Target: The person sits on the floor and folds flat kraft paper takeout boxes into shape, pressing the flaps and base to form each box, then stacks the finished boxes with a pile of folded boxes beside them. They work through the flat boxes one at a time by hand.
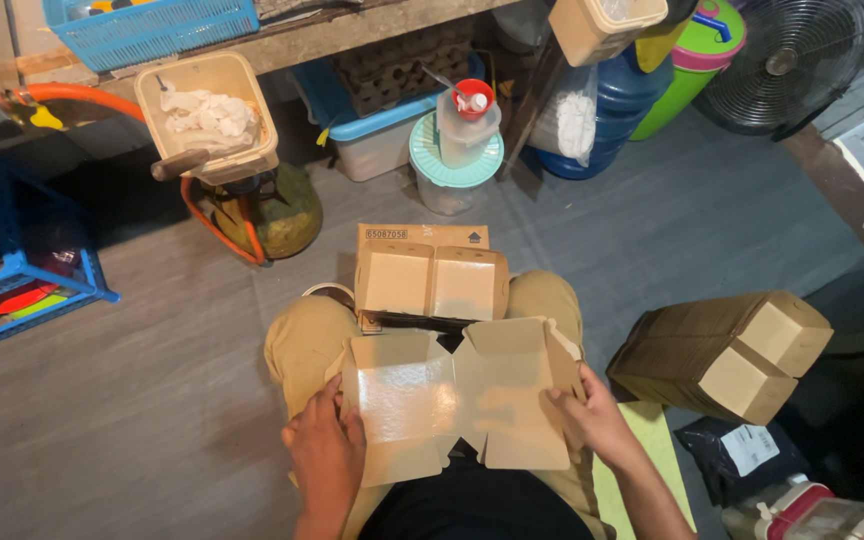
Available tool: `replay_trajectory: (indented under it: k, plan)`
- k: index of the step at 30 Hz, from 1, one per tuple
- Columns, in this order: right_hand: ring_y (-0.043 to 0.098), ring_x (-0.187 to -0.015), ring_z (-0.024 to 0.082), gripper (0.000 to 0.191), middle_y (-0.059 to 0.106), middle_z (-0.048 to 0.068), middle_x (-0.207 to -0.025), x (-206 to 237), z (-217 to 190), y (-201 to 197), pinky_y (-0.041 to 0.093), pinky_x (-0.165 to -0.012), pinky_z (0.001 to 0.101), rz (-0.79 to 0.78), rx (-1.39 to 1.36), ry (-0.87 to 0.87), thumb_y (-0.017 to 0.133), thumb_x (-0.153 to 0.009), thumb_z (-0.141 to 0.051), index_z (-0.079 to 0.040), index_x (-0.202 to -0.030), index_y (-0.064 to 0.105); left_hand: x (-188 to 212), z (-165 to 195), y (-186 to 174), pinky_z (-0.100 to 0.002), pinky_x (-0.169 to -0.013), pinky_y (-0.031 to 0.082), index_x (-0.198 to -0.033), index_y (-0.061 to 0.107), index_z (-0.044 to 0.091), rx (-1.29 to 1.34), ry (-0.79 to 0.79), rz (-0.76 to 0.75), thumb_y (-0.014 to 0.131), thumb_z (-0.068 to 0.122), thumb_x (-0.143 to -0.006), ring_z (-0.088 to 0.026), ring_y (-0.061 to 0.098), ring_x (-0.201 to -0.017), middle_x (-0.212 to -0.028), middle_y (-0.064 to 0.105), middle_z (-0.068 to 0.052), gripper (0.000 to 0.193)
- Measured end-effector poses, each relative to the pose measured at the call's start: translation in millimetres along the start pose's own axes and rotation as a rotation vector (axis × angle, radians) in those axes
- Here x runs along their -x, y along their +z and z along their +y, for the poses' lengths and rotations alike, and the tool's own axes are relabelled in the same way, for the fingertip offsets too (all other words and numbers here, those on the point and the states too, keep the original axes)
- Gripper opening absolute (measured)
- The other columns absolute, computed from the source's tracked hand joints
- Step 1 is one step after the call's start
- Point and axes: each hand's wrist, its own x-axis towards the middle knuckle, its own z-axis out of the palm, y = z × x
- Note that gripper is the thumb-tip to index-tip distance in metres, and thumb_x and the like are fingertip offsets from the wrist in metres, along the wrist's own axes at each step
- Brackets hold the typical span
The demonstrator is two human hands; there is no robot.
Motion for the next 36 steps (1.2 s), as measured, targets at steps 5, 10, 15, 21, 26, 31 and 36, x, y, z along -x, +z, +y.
replay_trajectory:
  k: [5,10,15,21,26,31,36]
  plan:
    - [0.061,-0.122,0.019,0.063,0.062,0.011,-0.137,3.1,0.2,-25.4,0.048,-0.101,0.0362,-0.314,-0.546,0.152,0.06,-0.093,-0.018,-0.001,-0.151,0.042,-4.9,1.6,-15.4,-0.038,-0.077,0.052,-0.115,0.063,0.006,0.272,-0.059,-0.11,0.067,0.009,-0.085,-0.029,0.066,-0.087,-0.098,0.067,-0.012,0.031]
    - [0.055,-0.13,0.02,0.068,0.055,0.011,-0.146,1.8,-3.2,-27.1,0.046,-0.104,0.0368,-0.4,-0.582,0.099,0.055,-0.096,-0.023,-0.005,-0.157,0.031,-11.7,4.8,-25.8,-0.033,-0.066,0.052,-0.111,0.057,0.006,0.395,-0.297,-0.342,0.066,0.006,-0.081,-0.025,0.064,-0.067,-0.079,0.064,-0.01,0.031]
    - [0.06,-0.126,0.025,0.065,0.058,0.016,-0.142,-2.6,-4.8,-15.2,0.051,-0.1,0.0398,-0.372,-0.547,0.201,0.058,-0.096,-0.023,-0.001,-0.153,0.036,-15.0,0.2,-19.8,-0.035,-0.067,0.05,-0.116,0.053,0.007,0.519,-0.31,-0.413,0.061,0.006,-0.085,-0.026,0.06,-0.067,-0.078,0.064,-0.01,0.032]
    - [0.068,-0.114,0.027,0.06,0.066,0.017,-0.129,-2.9,-4.1,-0.8,0.058,-0.09,0.0419,-0.306,-0.535,0.317,0.06,-0.092,-0.021,-0.004,-0.146,0.042,-13.3,-4.4,3.8,-0.036,-0.078,0.051,-0.137,0.05,0.004,0.487,-0.22,-0.404,0.058,0.018,-0.097,-0.023,0.066,-0.086,-0.094,0.071,-0.016,0.044]
    - [0.07,-0.102,0.038,0.05,0.051,0.04,-0.148,4.0,4.1,-20.3,0.061,-0.079,0.0396,-1.019,-1.379,0.097,0.044,-0.112,0.004,0.014,-0.159,0.029,-11.0,-12.1,6.7,-0.034,-0.083,0.055,-0.124,0.063,-0.003,0.577,-0.461,-0.44,0.054,0.025,-0.102,-0.025,0.072,-0.087,-0.095,0.079,-0.018,0.036]
    - [0.068,-0.113,0.033,0.066,0.067,0.019,-0.126,0.4,10.3,-22.8,0.055,-0.094,0.048,-0.482,-0.889,0.104,0.068,-0.086,-0.02,0.003,-0.142,0.042,-12.1,-5.7,6.7,-0.032,-0.091,0.05,-0.129,0.061,-0.002,0.825,-0.274,-0.308,0.053,0.023,-0.099,-0.019,0.069,-0.101,-0.112,0.076,-0.012,0.04]
    - [0.066,-0.114,0.024,0.068,0.065,0.014,-0.127,-2.9,5.1,-0.2,0.055,-0.094,0.0412,-0.228,-0.39,-0.055,0.075,-0.083,-0.018,-0.001,-0.142,0.044,-6.3,10.7,10.4,-0.035,-0.093,0.05,-0.138,0.05,-0.002,0.764,-0.379,-0.273,0.059,0.029,-0.097,-0.024,0.066,-0.104,-0.116,0.071,-0.014,0.052]
